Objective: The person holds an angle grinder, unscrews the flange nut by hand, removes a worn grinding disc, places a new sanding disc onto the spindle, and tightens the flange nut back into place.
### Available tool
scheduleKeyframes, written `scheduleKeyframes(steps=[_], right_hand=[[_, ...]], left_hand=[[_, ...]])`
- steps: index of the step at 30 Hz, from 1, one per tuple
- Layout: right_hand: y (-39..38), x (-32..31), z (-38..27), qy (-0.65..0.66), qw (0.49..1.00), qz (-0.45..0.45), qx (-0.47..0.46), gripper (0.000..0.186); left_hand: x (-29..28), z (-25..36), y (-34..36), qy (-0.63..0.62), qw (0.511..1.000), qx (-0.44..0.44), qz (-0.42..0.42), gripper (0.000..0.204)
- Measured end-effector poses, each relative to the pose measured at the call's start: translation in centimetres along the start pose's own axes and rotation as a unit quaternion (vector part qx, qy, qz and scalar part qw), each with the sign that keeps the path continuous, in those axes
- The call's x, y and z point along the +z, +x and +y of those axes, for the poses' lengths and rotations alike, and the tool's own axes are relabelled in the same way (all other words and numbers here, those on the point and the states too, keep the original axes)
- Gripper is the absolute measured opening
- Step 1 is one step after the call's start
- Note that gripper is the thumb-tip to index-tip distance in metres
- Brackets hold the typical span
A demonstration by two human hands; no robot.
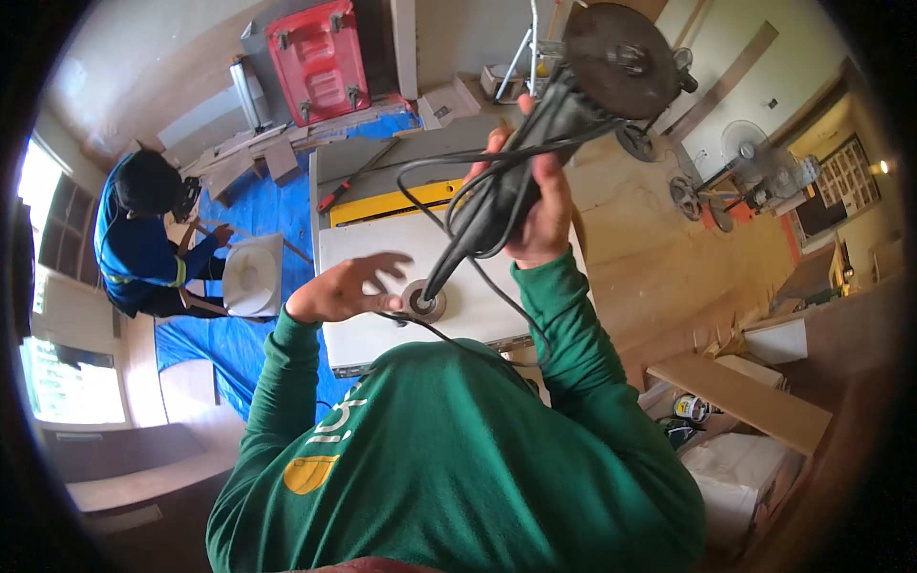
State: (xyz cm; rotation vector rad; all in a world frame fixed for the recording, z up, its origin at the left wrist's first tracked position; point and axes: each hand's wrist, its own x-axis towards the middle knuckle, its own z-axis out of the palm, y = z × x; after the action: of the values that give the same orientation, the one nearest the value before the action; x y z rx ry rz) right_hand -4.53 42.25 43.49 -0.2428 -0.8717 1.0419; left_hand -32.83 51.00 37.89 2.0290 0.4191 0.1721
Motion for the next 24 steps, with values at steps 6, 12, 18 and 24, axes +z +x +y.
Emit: scheduleKeyframes(steps=[6, 12, 18, 24], right_hand=[[-1.4, 1.7, 1.0, -0.139, 0.979, 0.151, 0.013, 0.064], [-1.6, 1.4, 1.2, -0.318, 0.916, 0.241, -0.045, 0.056], [-2.9, -1.4, 0.5, -0.599, 0.776, 0.188, -0.064, 0.063], [-5.1, -1.1, 2.1, -0.7, 0.695, 0.153, -0.06, 0.066]], left_hand=[[2.0, 4.0, 5.9, -0.093, 0.936, 0.194, 0.277, 0.051], [-1.4, 3.2, 3.4, -0.065, 0.961, 0.117, 0.244, 0.025], [-0.7, 10.6, 3.3, 0.114, 0.971, 0.088, 0.19, 0.025], [-0.3, 12.6, 6.5, 0.131, 0.909, 0.137, 0.37, 0.023]])
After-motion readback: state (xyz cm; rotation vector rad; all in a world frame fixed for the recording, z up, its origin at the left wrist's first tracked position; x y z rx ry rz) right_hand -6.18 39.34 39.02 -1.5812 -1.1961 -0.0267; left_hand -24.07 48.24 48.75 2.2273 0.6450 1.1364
